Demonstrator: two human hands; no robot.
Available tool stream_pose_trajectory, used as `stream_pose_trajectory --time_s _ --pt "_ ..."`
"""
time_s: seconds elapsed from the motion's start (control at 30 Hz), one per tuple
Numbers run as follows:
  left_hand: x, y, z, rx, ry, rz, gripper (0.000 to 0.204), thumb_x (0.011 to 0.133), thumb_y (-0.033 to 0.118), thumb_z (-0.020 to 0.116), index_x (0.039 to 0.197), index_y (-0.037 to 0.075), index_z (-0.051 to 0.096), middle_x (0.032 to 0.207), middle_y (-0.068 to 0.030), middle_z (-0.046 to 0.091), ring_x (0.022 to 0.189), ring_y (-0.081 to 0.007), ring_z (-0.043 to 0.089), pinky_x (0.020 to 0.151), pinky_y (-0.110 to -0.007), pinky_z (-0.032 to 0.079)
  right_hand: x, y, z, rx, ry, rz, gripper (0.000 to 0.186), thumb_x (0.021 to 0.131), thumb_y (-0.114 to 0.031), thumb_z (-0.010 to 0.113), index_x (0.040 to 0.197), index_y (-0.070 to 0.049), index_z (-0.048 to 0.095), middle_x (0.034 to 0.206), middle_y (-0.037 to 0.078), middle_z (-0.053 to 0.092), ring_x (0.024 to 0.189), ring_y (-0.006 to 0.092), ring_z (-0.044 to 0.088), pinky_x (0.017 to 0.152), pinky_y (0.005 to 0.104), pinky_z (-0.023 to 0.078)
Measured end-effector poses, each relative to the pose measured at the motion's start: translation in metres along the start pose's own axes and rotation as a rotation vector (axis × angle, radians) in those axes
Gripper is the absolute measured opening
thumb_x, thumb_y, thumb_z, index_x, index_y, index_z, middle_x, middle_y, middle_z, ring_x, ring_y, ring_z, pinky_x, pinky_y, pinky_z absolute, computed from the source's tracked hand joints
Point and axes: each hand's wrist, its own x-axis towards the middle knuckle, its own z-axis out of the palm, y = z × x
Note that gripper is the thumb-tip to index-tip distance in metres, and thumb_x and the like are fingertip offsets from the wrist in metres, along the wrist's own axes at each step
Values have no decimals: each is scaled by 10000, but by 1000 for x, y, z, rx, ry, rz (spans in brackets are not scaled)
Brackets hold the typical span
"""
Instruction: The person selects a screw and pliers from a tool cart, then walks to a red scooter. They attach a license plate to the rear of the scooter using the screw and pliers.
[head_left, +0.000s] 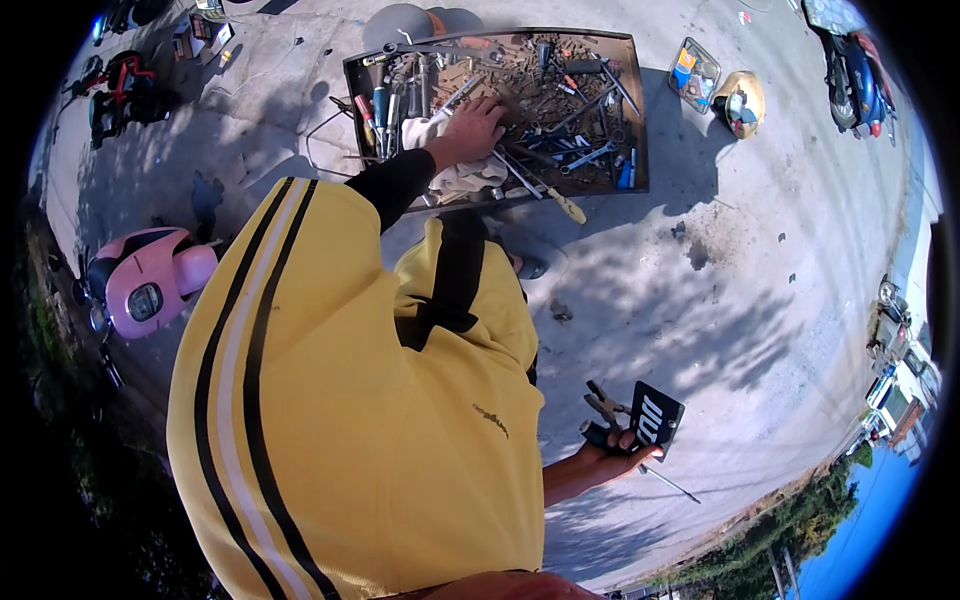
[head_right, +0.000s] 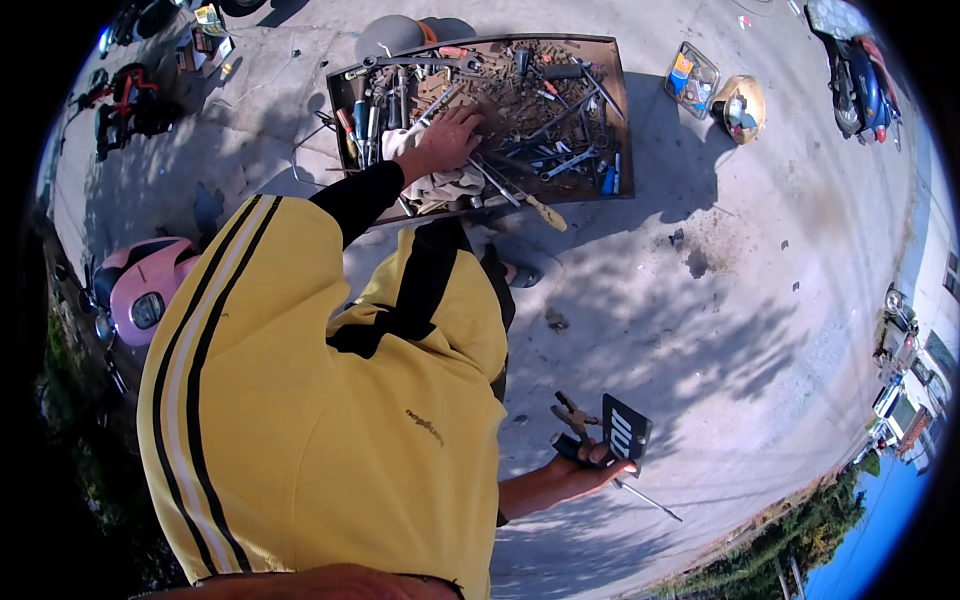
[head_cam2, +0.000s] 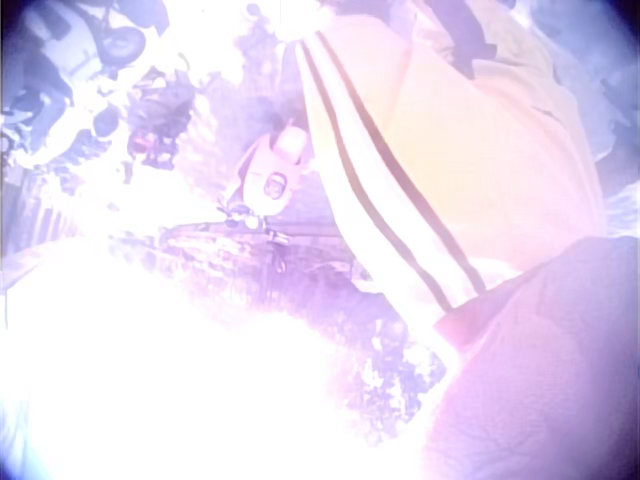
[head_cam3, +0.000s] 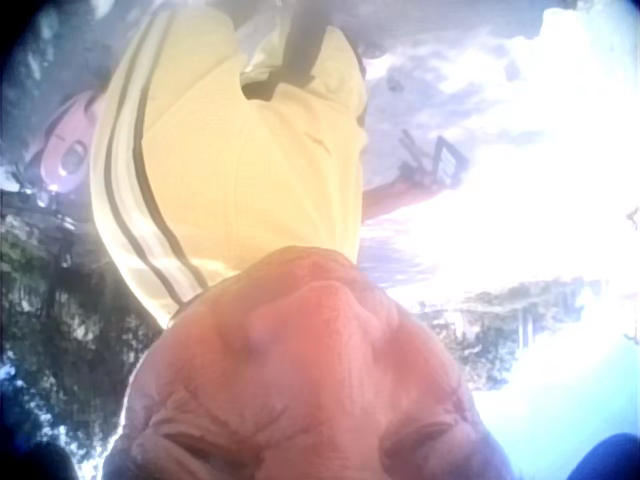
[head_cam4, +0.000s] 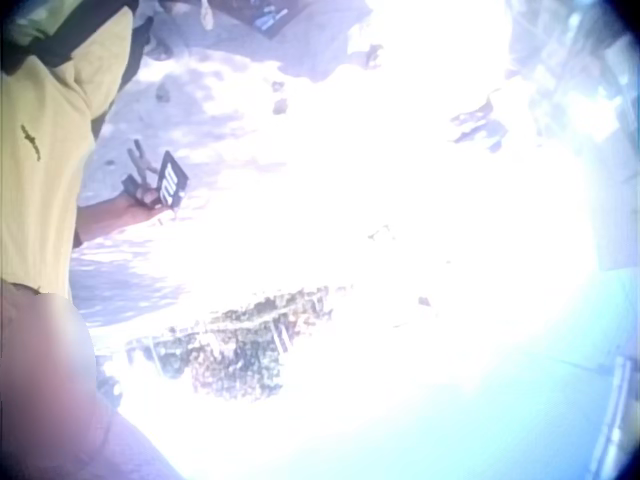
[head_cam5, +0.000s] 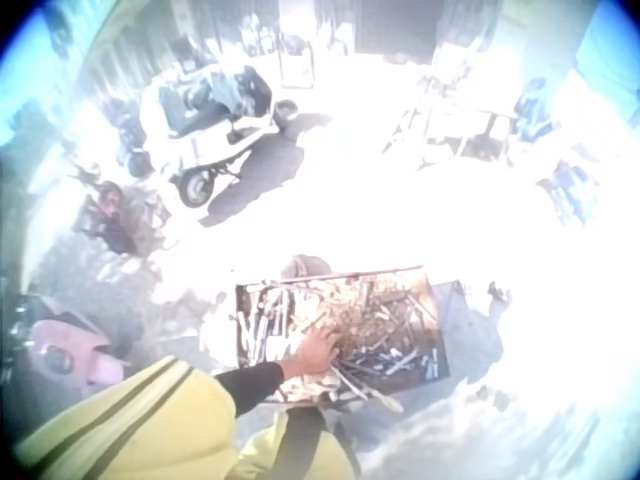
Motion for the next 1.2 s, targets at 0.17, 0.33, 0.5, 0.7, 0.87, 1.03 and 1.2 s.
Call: stream_pose_trajectory --time_s 0.17,0.33,0.5,0.7,0.87,1.03,1.2 --pt "71 -23 -13 60 28 -71 701 872 389 655 1482 132 424 1568 -144 358 1432 -404 343 1159 -491 313 -4 -3 4 -65 41 -34 454 976 -522 597 903 -74 588 588 -39 445 447 55 338 405 198 312" --pt "115 2 -12 69 -241 -173 792 869 519 601 1543 178 364 1619 -148 289 1438 -461 312 1154 -609 234 -7 -6 4 -66 62 -28 468 974 -530 595 892 -69 584 581 -41 436 446 51 324 403 195 307" --pt "90 30 6 198 -311 -39 710 933 547 520 1536 200 383 1642 -87 260 1493 -419 224 1169 -620 186 -10 -5 2 6 53 -30 462 981 -518 586 888 -66 588 580 -30 455 434 58 332 393 199 327" --pt "46 33 40 168 -145 -17 551 1009 436 452 1494 178 427 1594 -61 344 1474 -379 273 1161 -625 227 -9 3 -10 110 55 32 394 967 -475 631 865 -102 557 585 -15 477 451 67 391 391 204 331" --pt "60 0 63 85 -212 278 532 1027 380 418 1518 176 401 1605 -65 344 1442 -459 298 1119 -683 252 -7 13 -10 137 158 -93 348 891 -365 773 913 -113 533 632 16 539 493 131 531 415 244 365" --pt "78 -10 69 226 -355 173 560 1062 421 308 1571 188 307 1641 -106 265 1452 -454 290 1173 -580 234 -9 10 -18 294 214 -94 295 898 -293 778 915 -84 570 680 18 586 479 130 540 401 257 351" --pt "97 -14 67 304 -441 248 572 1067 369 323 1557 76 298 1612 -217 262 1440 -420 328 1182 -540 241 -15 8 -44 463 345 -73 301 897 -209 783 863 -96 505 706 56 623 466 124 563 353 244 343"
